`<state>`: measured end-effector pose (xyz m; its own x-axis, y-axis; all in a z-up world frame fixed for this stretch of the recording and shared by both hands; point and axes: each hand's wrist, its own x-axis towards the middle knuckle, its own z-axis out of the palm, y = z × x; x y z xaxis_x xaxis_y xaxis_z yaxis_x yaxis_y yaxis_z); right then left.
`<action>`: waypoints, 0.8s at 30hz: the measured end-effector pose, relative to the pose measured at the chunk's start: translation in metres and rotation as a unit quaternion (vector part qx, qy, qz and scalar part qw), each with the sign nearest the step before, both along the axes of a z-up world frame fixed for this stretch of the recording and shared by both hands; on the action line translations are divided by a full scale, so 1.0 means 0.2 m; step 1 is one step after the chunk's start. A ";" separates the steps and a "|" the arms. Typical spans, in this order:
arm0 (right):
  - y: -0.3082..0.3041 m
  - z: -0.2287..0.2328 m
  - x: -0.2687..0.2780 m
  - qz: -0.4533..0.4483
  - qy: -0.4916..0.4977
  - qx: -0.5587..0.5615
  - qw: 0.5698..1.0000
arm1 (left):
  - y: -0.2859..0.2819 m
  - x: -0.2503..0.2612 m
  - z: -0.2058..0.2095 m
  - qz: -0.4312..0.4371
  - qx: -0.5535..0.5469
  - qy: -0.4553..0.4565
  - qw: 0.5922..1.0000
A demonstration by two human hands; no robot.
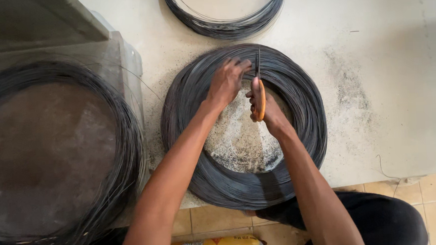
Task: The person uses orange-handled shears to cut a length of black wire from a coil on a white table. They then place the cut wire onto a separate coil and continue to organize the wire coils.
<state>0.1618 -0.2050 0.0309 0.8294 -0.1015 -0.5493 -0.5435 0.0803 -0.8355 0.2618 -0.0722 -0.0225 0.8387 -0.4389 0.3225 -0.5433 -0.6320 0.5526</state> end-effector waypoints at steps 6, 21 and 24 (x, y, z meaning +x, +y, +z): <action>0.06 0.11 0.00 -0.028 -0.017 0.021 0.999 | -0.03 0.01 -0.06 -0.046 0.040 -0.053 0.997; 0.14 0.29 0.00 0.117 -0.023 -0.223 0.967 | -0.08 -0.01 -0.13 -0.011 0.058 -0.250 0.966; 0.13 0.28 0.00 0.102 -0.021 -0.231 0.967 | -0.09 -0.01 -0.11 -0.005 0.046 -0.251 0.967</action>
<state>0.1610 -0.1786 0.0860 0.8789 -0.1599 -0.4494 -0.4730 -0.4133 -0.7781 0.2591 -0.0893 -0.0449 0.5821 -0.4929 0.6467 -0.7348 -0.6594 0.1589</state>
